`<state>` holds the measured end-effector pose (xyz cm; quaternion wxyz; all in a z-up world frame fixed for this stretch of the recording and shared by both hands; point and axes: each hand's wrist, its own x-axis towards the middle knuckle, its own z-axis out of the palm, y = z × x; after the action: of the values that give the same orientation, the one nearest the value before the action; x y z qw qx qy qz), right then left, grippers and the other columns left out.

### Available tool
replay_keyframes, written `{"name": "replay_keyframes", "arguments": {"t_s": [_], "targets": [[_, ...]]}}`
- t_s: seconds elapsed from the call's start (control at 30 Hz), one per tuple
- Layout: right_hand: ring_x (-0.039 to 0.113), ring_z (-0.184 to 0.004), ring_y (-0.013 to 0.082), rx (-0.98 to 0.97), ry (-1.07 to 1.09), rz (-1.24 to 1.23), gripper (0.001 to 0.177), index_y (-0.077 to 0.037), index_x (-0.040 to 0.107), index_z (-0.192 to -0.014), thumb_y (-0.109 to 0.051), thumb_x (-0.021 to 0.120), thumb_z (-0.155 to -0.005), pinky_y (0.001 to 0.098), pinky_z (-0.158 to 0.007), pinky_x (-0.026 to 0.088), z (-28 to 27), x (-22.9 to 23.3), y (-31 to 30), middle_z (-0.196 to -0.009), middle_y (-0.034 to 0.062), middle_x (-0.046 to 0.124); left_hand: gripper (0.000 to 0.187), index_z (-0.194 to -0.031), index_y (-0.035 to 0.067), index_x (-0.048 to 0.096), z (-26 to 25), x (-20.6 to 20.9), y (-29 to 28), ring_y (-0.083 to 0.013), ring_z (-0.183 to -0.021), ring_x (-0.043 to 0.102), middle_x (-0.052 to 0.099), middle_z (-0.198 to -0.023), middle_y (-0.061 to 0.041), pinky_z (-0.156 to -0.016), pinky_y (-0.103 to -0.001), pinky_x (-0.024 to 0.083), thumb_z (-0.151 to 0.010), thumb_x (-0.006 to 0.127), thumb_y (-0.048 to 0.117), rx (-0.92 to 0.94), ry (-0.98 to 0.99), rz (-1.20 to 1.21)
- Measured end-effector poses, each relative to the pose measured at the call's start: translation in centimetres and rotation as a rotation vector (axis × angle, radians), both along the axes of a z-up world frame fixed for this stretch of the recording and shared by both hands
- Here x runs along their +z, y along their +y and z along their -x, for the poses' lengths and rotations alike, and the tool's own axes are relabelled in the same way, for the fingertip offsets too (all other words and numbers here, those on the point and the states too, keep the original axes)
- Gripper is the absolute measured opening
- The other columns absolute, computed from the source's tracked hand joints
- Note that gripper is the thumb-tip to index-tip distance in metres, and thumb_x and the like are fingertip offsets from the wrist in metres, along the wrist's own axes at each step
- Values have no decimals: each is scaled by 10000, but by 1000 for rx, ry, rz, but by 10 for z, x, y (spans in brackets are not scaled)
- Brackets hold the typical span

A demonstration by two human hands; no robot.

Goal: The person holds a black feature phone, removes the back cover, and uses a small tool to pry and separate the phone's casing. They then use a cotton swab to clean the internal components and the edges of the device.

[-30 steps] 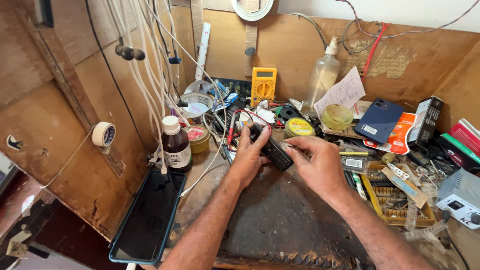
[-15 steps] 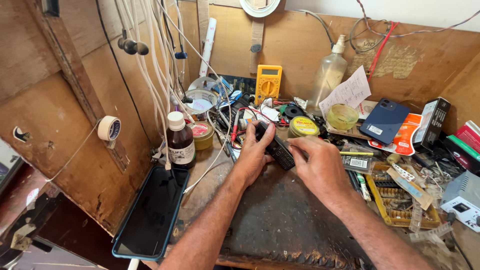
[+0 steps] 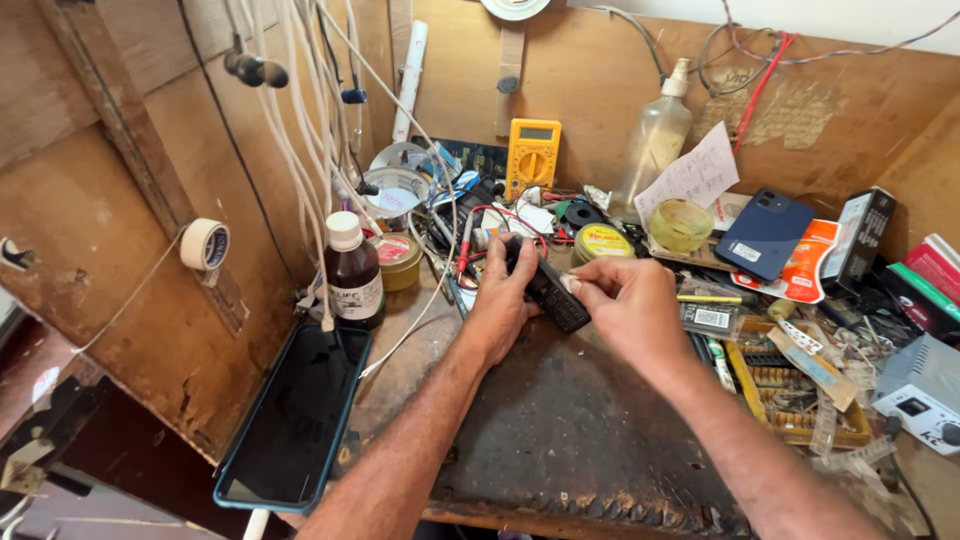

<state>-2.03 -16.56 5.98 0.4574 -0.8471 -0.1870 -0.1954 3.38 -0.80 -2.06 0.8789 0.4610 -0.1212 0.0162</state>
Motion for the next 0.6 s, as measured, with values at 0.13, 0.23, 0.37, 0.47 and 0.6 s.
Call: {"name": "replay_keyframes", "arguments": {"t_s": [0.13,0.23,0.37,0.47,0.6], "targets": [[445,-376,69,48,466,-221,121,14,794,-931,-87,767,-871,273,-345,268,-6,7,-12,-583,25,629,335,-1232,193,444,0,0,-1,-145,-933,575,530,-1070,-24,-720,-441,595,-1020,572,419,-31,16,0],[442,-382,78,56,482,-233,131,17,792,-927,-100,769,-874,280,-347,271,-6,8,-12,-585,30,619,326,-1225,187,444,1,0,0,-134,-935,572,521,-1074,-8,-731,-444,603,-1025,575,409,-49,-2,17],[668,-586,126,45,-37,15,100,1,781,-930,-76,765,-870,313,-506,527,-1,5,1,-706,20,758,314,-1224,209,450,0,1,0,-138,-918,589,544,-1063,-10,-722,-436,600,-1016,570,412,-48,37,9],[720,-769,306,-66,-461,333,97,-19,759,-948,-30,716,-863,407,-686,565,14,1,6,-855,159,735,317,-1203,200,448,-1,1,0,-146,-907,593,551,-1072,-11,-704,-431,593,-1013,575,419,-34,41,0],[697,-745,371,-145,-412,494,159,21,761,-984,-10,705,-838,460,-629,541,26,-4,14,-865,186,739,340,-1208,188,452,0,2,0,-144,-911,592,543,-1068,-26,-685,-410,584,-1019,574,442,-19,52,-26]]}}
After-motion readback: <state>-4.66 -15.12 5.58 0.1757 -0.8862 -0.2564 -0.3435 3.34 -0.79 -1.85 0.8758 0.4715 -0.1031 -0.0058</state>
